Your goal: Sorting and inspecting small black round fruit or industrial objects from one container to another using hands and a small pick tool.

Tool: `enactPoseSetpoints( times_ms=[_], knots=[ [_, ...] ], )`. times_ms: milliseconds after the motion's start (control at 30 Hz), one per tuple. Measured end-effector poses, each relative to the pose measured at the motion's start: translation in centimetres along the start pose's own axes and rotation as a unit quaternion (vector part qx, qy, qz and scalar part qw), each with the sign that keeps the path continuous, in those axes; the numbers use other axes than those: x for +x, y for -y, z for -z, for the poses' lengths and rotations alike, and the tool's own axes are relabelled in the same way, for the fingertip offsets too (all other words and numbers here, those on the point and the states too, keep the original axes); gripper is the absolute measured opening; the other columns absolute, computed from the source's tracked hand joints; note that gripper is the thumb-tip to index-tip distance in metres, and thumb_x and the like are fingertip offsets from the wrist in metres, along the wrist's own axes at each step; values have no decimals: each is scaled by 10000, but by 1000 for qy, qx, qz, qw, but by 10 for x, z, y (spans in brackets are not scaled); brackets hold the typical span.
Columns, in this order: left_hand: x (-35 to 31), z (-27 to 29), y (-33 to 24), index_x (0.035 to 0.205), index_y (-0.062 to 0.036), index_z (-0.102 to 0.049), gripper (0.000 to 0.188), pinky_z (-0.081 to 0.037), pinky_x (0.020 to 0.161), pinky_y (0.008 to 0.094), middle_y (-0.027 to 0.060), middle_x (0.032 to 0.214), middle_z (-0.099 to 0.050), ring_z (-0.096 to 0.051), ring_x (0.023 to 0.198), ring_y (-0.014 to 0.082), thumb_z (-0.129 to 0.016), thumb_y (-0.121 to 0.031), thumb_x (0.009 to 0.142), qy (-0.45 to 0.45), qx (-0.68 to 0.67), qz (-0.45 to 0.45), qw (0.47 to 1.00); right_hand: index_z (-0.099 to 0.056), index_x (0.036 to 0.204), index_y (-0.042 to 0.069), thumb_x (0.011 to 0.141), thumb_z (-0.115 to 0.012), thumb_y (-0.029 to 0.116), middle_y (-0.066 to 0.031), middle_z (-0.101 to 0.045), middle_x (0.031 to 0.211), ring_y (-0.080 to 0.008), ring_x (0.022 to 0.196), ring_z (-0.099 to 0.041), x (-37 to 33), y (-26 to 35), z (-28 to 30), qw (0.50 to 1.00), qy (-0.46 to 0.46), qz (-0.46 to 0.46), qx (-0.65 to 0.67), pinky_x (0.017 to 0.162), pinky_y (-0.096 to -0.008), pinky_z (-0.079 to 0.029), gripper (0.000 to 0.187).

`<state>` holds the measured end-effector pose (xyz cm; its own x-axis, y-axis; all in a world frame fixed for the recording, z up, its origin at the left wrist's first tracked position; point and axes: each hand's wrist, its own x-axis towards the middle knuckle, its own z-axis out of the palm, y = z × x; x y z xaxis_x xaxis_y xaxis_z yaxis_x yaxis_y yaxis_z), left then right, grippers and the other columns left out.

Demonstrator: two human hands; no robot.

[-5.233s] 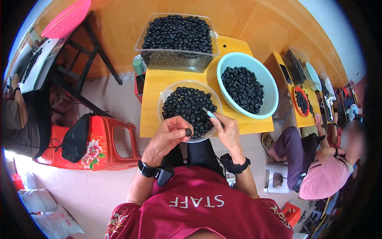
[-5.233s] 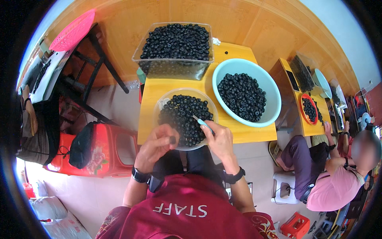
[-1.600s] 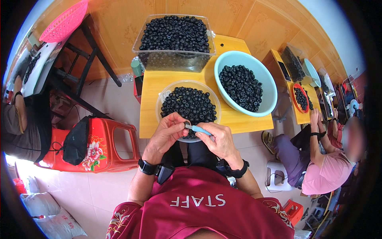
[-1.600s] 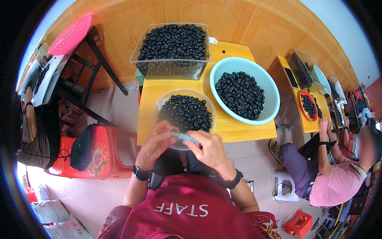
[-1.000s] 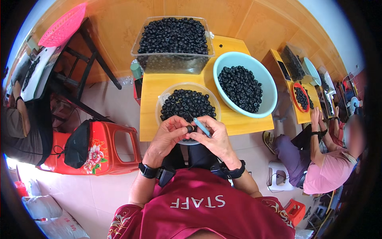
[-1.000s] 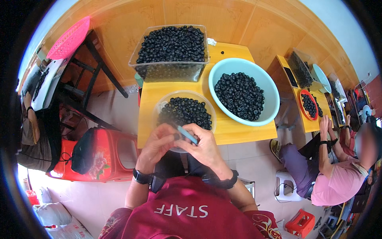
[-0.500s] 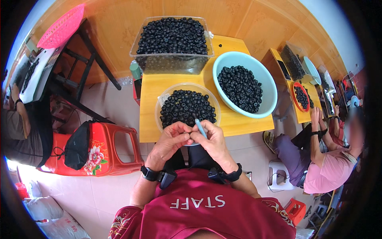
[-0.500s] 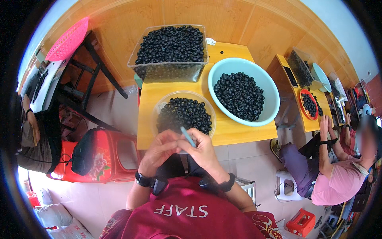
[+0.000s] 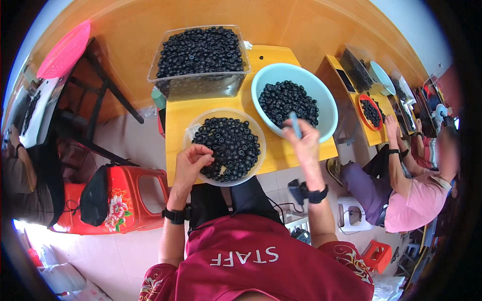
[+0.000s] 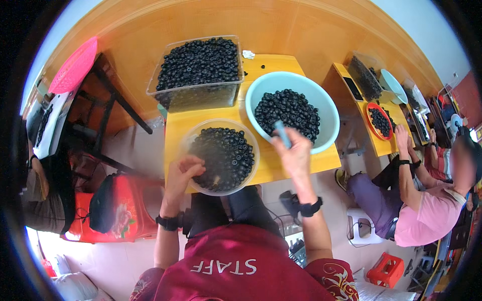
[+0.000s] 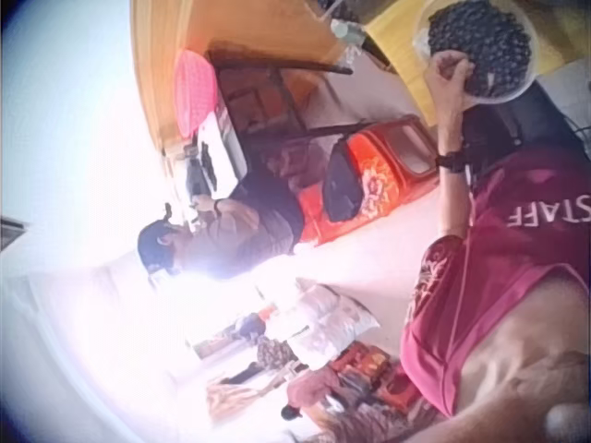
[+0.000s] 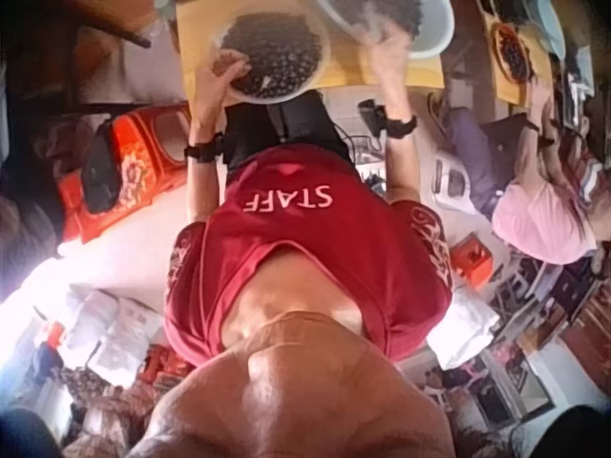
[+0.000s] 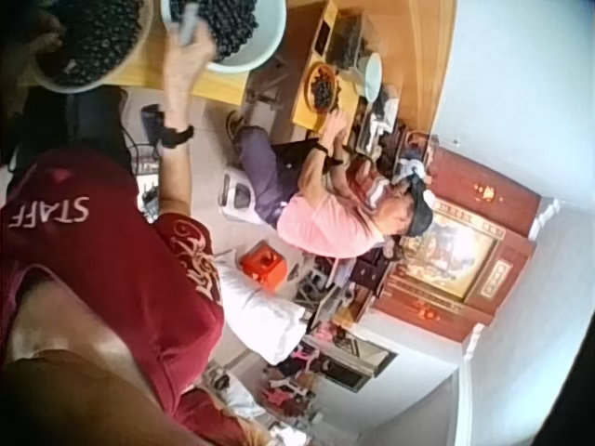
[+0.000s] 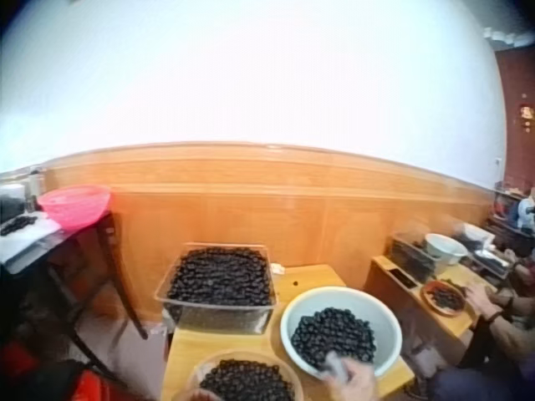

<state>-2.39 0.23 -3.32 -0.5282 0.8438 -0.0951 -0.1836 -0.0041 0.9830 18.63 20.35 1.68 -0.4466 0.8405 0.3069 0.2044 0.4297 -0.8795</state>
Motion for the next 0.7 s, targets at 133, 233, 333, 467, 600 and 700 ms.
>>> enactPoseSetpoints(
  times_ms=[133,233,333,467,600,700],
  knots=[
    [11,11,5,911,23,-625,126,-507,674,247,62,844,-645,-629,748,120,-602,27,787,-62,104,-26,992,-615,1075,13,754,-684,31,-31,-618,771,-71,669,-519,13,7,19,994,-103,-28,-30,602,-222,-447,329],
    [18,5,0,898,26,-639,148,-503,669,258,78,832,-653,-631,731,132,-617,37,752,-85,246,-95,961,-633,1028,7,764,-681,44,-31,-612,749,-68,643,-513,-4,-4,7,996,-80,-2,-39,583,-225,-438,272],
    [27,4,10,909,21,-644,194,-503,677,273,119,834,-652,-634,720,177,-638,42,716,-85,291,-138,943,-659,960,10,772,-672,49,-38,-608,685,-58,576,-458,-28,-3,-11,998,-25,3,-60,509,-242,-384,192],
    [35,-8,7,891,26,-633,202,-498,661,298,138,817,-636,-623,713,219,-651,48,691,-90,357,-160,916,-665,923,5,777,-665,46,-47,-589,635,-66,546,-447,-49,-3,-25,998,-2,-32,-49,498,-248,-377,152],
    [32,-23,7,890,-47,-634,198,-483,735,352,108,844,-621,-611,812,285,-649,-15,696,-47,398,-141,905,-662,921,-8,817,-640,62,15,-574,652,-40,601,-497,-56,-2,-27,998,24,-44,-34,550,-200,-402,127],
    [31,-31,20,896,-47,-613,223,-463,735,368,107,824,-579,-580,826,304,-642,2,681,-31,430,-180,884,-662,916,-9,817,-643,64,14,-574,650,-43,595,-502,-58,-6,-26,996,35,-61,-45,543,-203,-405,125]
  ],
)
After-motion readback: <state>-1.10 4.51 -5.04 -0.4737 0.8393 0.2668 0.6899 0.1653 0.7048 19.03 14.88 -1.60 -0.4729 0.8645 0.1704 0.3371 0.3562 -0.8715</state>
